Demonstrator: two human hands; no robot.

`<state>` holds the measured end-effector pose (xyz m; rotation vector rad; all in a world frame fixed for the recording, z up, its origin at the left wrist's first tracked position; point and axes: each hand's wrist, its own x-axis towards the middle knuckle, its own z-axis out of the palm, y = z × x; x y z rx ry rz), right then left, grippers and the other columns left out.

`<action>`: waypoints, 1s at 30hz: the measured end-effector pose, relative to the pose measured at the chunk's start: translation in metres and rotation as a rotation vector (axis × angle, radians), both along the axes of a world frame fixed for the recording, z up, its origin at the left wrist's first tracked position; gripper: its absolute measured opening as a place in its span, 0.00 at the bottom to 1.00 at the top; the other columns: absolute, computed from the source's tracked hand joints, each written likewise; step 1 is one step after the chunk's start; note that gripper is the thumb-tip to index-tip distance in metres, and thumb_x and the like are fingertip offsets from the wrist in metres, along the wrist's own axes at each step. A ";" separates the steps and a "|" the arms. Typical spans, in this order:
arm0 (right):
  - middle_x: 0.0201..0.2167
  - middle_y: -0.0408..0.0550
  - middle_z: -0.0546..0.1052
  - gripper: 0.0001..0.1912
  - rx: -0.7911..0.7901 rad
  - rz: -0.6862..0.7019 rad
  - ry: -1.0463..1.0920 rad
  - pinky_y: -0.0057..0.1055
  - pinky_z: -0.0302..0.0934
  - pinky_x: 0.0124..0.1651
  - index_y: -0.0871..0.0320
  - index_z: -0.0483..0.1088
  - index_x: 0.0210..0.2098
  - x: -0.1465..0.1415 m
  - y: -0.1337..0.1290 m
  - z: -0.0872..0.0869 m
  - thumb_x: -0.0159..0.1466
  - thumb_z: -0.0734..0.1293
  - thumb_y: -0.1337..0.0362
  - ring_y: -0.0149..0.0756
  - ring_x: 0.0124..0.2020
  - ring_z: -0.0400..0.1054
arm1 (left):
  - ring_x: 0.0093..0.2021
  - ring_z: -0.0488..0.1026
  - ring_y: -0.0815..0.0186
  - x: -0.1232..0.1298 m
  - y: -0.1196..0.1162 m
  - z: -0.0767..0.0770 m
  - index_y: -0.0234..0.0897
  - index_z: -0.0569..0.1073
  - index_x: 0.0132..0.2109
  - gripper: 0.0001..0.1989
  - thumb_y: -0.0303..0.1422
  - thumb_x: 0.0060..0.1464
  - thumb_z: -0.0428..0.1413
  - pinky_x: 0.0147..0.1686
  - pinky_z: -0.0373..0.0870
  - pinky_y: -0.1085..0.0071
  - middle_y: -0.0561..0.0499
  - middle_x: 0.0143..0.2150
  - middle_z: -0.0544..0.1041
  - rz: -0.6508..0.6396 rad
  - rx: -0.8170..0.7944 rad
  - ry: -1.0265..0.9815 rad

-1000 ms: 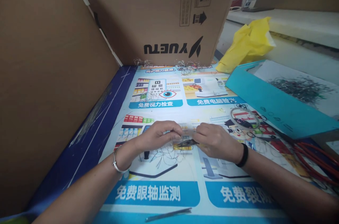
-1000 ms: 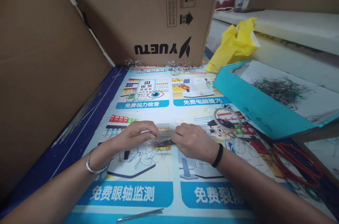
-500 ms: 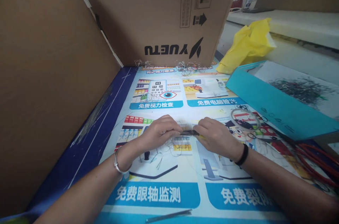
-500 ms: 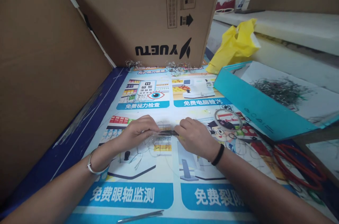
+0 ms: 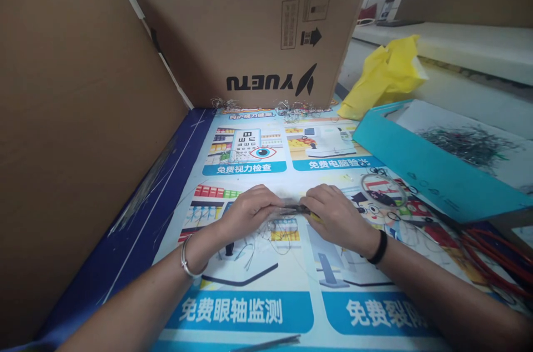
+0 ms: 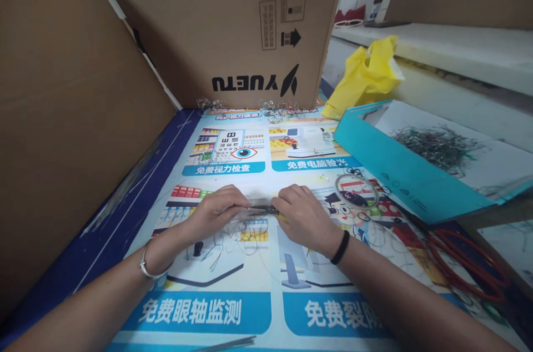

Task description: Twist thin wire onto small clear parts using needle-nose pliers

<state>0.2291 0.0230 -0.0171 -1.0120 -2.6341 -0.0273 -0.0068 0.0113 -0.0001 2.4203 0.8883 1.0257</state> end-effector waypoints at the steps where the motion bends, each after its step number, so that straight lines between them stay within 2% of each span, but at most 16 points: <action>1: 0.38 0.51 0.70 0.09 -0.005 0.000 0.013 0.36 0.53 0.44 0.59 0.69 0.39 0.000 0.000 0.000 0.59 0.62 0.68 0.42 0.41 0.60 | 0.35 0.71 0.66 0.000 0.000 0.000 0.35 0.73 0.40 0.07 0.27 0.58 0.51 0.35 0.70 0.70 0.48 0.33 0.77 0.010 0.004 -0.002; 7: 0.38 0.52 0.71 0.09 0.015 -0.080 0.124 0.37 0.54 0.44 0.59 0.69 0.41 0.001 0.001 -0.002 0.62 0.61 0.67 0.42 0.42 0.61 | 0.36 0.73 0.66 -0.001 -0.001 0.000 0.35 0.73 0.38 0.06 0.26 0.57 0.52 0.36 0.71 0.70 0.48 0.33 0.77 0.180 -0.017 -0.075; 14: 0.38 0.51 0.72 0.10 0.020 -0.161 0.146 0.37 0.56 0.44 0.59 0.68 0.42 0.002 0.004 -0.007 0.62 0.61 0.65 0.42 0.42 0.63 | 0.36 0.74 0.67 -0.002 0.003 -0.005 0.37 0.74 0.38 0.04 0.27 0.55 0.54 0.38 0.71 0.71 0.50 0.35 0.78 0.362 -0.086 -0.136; 18: 0.38 0.51 0.72 0.10 -0.001 -0.210 0.157 0.37 0.57 0.45 0.59 0.68 0.42 0.004 0.007 -0.010 0.62 0.62 0.63 0.42 0.42 0.64 | 0.37 0.74 0.67 -0.003 0.006 -0.010 0.38 0.74 0.38 0.05 0.27 0.54 0.54 0.39 0.71 0.71 0.50 0.36 0.78 0.387 -0.167 -0.132; 24: 0.39 0.51 0.72 0.09 -0.024 -0.204 0.154 0.38 0.57 0.45 0.58 0.68 0.41 0.005 0.009 -0.013 0.61 0.62 0.63 0.42 0.42 0.64 | 0.37 0.74 0.68 -0.004 0.008 -0.011 0.37 0.73 0.37 0.05 0.29 0.55 0.53 0.39 0.70 0.72 0.51 0.36 0.78 0.395 -0.266 -0.129; 30: 0.39 0.52 0.73 0.09 -0.033 -0.205 0.127 0.38 0.58 0.43 0.58 0.69 0.41 0.004 0.008 -0.009 0.62 0.62 0.63 0.43 0.42 0.64 | 0.38 0.74 0.67 -0.005 0.008 -0.011 0.37 0.73 0.38 0.05 0.30 0.56 0.52 0.38 0.70 0.71 0.51 0.37 0.77 0.372 -0.258 -0.135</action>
